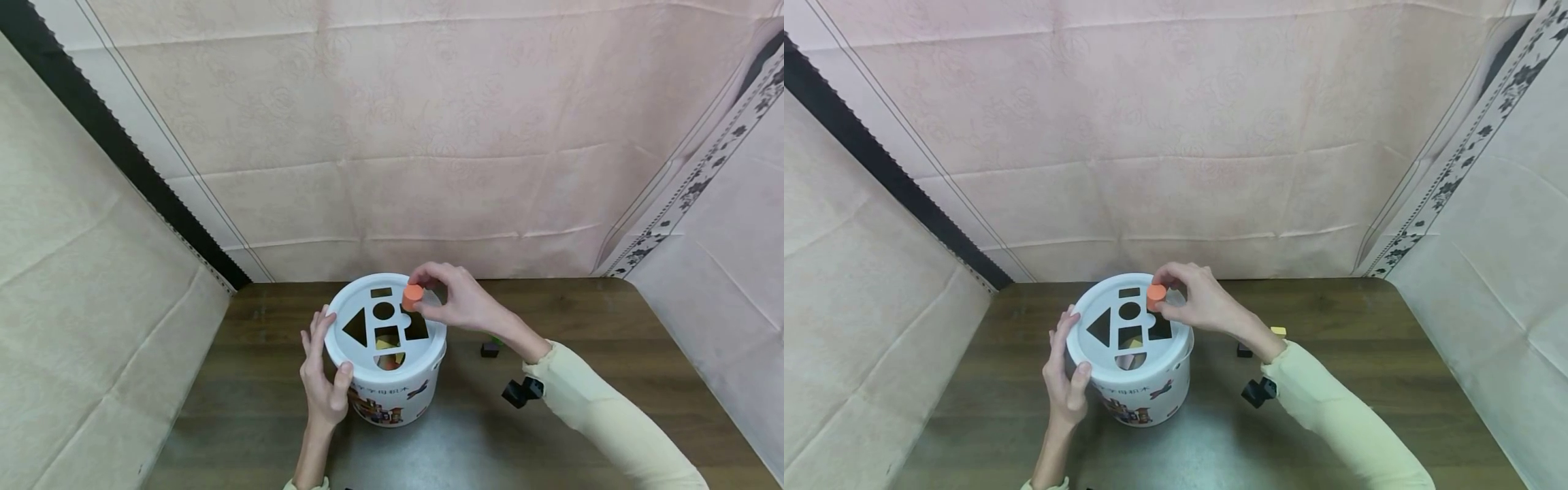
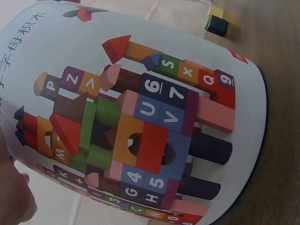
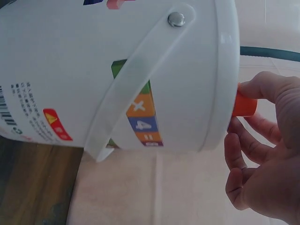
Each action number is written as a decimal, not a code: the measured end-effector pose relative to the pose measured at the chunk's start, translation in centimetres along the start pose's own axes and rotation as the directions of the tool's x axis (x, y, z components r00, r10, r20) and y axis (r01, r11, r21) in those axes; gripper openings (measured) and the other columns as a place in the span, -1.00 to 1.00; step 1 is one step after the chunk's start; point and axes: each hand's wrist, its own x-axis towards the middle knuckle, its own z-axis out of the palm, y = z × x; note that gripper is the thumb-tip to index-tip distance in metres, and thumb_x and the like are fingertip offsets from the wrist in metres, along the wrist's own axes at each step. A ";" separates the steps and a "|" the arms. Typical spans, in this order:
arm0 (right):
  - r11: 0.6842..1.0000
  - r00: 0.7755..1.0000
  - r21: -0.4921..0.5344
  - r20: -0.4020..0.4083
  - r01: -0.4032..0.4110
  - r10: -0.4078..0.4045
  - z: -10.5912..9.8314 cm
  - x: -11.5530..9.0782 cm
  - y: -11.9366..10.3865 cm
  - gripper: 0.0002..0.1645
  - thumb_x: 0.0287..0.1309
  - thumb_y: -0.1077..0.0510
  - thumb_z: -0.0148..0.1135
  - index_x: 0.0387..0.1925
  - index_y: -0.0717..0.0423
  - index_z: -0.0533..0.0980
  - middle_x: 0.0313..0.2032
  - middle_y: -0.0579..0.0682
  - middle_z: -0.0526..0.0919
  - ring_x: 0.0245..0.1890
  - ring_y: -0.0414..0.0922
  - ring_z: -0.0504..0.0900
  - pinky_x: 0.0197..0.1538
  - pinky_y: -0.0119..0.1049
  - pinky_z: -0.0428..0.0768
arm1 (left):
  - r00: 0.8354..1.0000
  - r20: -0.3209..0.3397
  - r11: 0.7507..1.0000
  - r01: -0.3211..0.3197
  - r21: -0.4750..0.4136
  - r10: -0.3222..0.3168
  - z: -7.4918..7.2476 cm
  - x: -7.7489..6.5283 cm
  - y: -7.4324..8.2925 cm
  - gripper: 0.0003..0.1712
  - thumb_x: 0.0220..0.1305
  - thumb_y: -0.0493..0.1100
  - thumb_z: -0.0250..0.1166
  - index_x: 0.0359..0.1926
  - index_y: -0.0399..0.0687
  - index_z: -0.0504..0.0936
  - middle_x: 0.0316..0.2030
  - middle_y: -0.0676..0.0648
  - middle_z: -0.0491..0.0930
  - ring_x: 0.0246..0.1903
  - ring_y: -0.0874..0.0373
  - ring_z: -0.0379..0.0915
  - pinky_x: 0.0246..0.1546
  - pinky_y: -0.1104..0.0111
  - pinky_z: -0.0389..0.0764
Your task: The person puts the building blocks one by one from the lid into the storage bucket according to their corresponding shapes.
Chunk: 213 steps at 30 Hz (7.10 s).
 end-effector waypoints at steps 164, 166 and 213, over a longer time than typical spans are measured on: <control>0.935 0.908 -0.003 -0.237 -0.356 0.345 -3.8 -10.5 9.9 -0.73 0.07 0.45 0.31 -0.15 0.22 0.60 -0.34 0.01 0.64 -0.37 -0.12 0.57 -0.35 -0.35 0.52 | 1.000 0.001 1.000 -0.008 -0.001 0.008 0.0 -0.1 -0.1 -0.23 0.24 0.13 0.14 0.31 -0.32 0.46 0.32 -0.30 0.41 0.39 -0.31 0.13 0.25 -0.40 -0.30; 0.941 0.915 0.006 -0.230 -0.339 0.331 -3.9 -9.9 9.0 -0.73 0.08 0.45 0.31 -0.15 0.22 0.60 -0.34 0.01 0.64 -0.36 -0.12 0.56 -0.34 -0.37 0.51 | 1.000 0.002 1.000 -0.007 0.000 0.007 0.0 0.0 -0.1 -0.23 0.23 0.13 0.15 0.31 -0.31 0.46 0.32 -0.29 0.41 0.39 -0.30 0.13 0.25 -0.40 -0.30; 0.999 0.998 0.036 -0.062 -0.026 0.028 2.3 3.5 1.4 -0.76 0.08 0.39 0.34 -0.16 0.24 0.62 -0.22 0.03 0.69 -0.21 -0.05 0.63 -0.03 -0.03 0.59 | 1.000 0.009 1.000 0.016 0.020 -0.016 -0.1 0.0 0.1 -0.24 0.25 0.14 0.14 0.33 -0.27 0.45 0.33 -0.26 0.40 0.39 -0.31 0.12 0.25 -0.42 -0.29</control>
